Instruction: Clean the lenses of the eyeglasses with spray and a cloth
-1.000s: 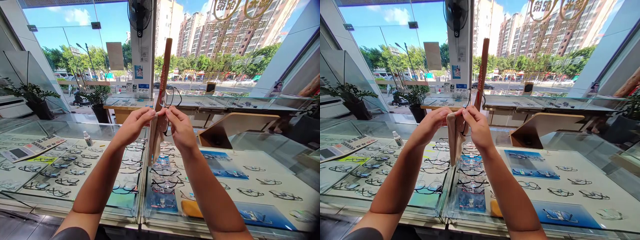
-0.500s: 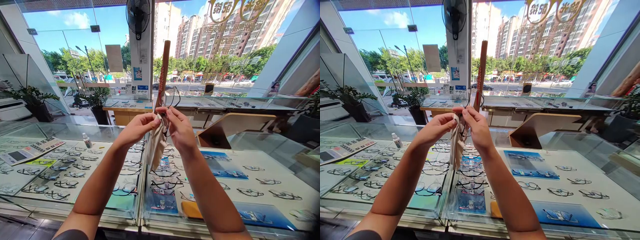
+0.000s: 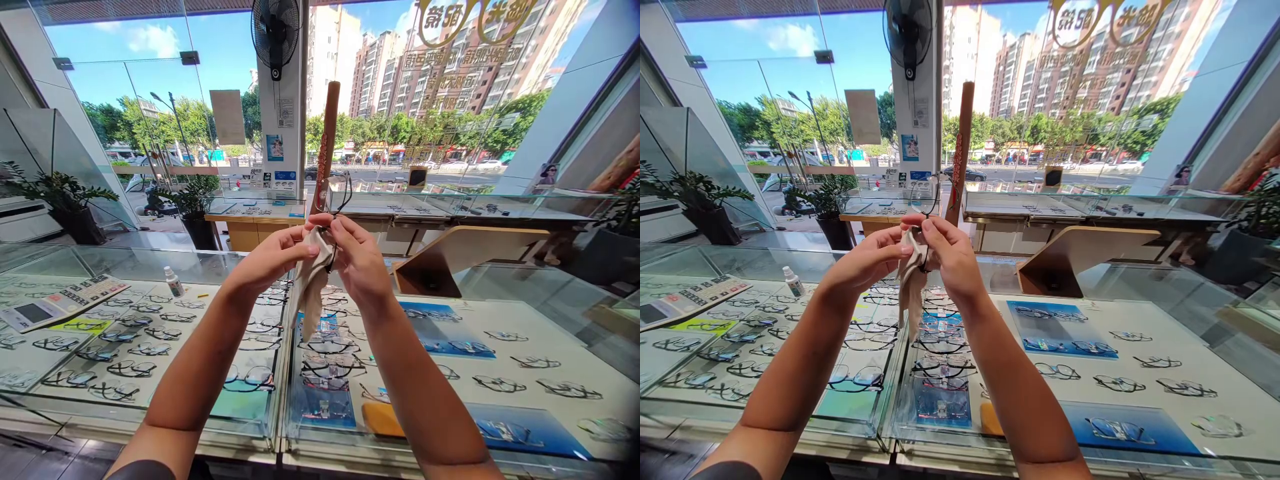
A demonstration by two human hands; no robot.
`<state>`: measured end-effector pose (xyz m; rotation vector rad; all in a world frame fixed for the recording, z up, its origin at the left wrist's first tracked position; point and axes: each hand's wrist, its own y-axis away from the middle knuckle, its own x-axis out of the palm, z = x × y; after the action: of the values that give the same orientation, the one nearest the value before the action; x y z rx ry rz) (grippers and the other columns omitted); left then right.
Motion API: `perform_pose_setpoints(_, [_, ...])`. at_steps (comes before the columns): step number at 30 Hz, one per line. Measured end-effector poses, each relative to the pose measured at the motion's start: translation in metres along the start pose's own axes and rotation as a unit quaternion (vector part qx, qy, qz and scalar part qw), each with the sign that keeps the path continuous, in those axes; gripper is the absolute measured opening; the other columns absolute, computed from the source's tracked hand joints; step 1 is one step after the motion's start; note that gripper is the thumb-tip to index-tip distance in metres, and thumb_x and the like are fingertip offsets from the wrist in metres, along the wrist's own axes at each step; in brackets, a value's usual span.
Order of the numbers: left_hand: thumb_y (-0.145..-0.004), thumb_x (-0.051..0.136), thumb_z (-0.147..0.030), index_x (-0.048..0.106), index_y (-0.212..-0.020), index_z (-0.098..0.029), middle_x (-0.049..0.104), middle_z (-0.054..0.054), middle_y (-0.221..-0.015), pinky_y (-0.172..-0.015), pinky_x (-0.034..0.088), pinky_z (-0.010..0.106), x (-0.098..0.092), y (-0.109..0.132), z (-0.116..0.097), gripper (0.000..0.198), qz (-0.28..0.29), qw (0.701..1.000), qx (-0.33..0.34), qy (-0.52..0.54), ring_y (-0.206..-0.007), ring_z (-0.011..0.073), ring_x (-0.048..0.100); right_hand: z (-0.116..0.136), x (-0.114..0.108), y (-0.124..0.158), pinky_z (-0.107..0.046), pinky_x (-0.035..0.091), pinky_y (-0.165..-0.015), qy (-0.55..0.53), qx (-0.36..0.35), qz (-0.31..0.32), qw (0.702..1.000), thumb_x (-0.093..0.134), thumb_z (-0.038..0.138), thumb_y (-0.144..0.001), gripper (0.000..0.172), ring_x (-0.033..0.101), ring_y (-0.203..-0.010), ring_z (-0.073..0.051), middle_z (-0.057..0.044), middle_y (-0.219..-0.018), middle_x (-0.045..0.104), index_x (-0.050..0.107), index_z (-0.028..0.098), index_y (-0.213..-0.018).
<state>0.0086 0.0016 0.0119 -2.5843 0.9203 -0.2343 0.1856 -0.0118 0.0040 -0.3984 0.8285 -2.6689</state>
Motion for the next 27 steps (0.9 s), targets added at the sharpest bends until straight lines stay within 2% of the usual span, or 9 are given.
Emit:
perform_pose_setpoints(3, [-0.088,0.088,-0.045,0.076,-0.101,-0.017,0.074,0.006,-0.093,-0.083,0.052,0.029,0.003,-0.001,0.001,0.034,0.008,1.0,0.007,0.005,-0.085,0.016,0.067,-0.001,0.0,0.0,-0.035,0.06,-0.082,0.004,-0.014,0.008,1.0,0.07,0.058,-0.1,0.034,0.074,-0.096,-0.02,-0.005,-0.111,0.081,0.083,0.029,-0.112])
perform_pose_setpoints(7, [-0.089,0.087,-0.054,0.075,-0.093,-0.015,0.07,0.003,-0.084,-0.071,0.048,0.025,0.002,0.0,0.004,0.041,0.007,1.0,-0.004,-0.003,-0.073,0.0123,0.061,-0.004,0.0,-0.001,-0.036,0.06,-0.092,-0.008,-0.026,0.007,1.0,0.073,0.056,-0.1,0.029,0.072,-0.093,-0.018,-0.003,-0.109,0.08,0.084,0.031,-0.11])
perform_pose_setpoints(11, [-0.088,0.089,-0.05,0.077,-0.099,-0.014,0.072,0.004,-0.087,-0.072,0.049,0.024,0.005,0.001,0.005,0.039,0.01,1.0,-0.004,0.013,-0.074,0.0118,0.062,-0.004,0.0,-0.002,-0.034,0.06,-0.086,-0.035,-0.01,0.002,0.999,0.074,0.055,-0.098,0.028,0.07,-0.086,-0.017,-0.001,-0.101,0.079,0.084,0.031,-0.108])
perform_pose_setpoints(15, [-0.085,0.093,-0.045,0.077,-0.108,-0.015,0.073,0.006,-0.094,-0.08,0.053,0.026,0.013,0.002,0.004,0.041,-0.002,1.0,0.026,0.017,-0.082,0.014,0.065,-0.002,0.002,-0.002,-0.034,0.06,-0.081,-0.033,-0.008,-0.013,0.999,0.075,0.058,-0.095,0.032,0.072,-0.095,-0.02,-0.004,-0.107,0.081,0.083,0.028,-0.103])
perform_pose_setpoints(20, [-0.089,0.088,-0.05,0.071,-0.122,-0.019,0.068,0.002,-0.095,-0.078,0.051,0.025,0.025,0.0,0.013,0.049,-0.042,0.997,0.07,-0.005,-0.082,0.0128,0.06,0.0,0.005,-0.001,-0.038,0.062,-0.089,-0.051,-0.033,-0.008,0.998,0.073,0.056,-0.097,0.029,0.074,-0.107,-0.023,-0.004,-0.112,0.082,0.083,0.029,-0.103])
perform_pose_setpoints(27, [-0.088,0.085,-0.06,0.069,-0.111,-0.019,0.062,0.0,-0.087,-0.069,0.046,0.026,0.036,-0.001,0.017,0.05,-0.133,0.979,0.116,-0.097,-0.075,0.0127,0.052,0.002,0.013,0.004,-0.046,0.061,-0.107,-0.027,-0.054,-0.011,0.998,0.067,0.056,-0.1,0.03,0.074,-0.115,-0.026,-0.005,-0.12,0.081,0.083,0.031,-0.104])
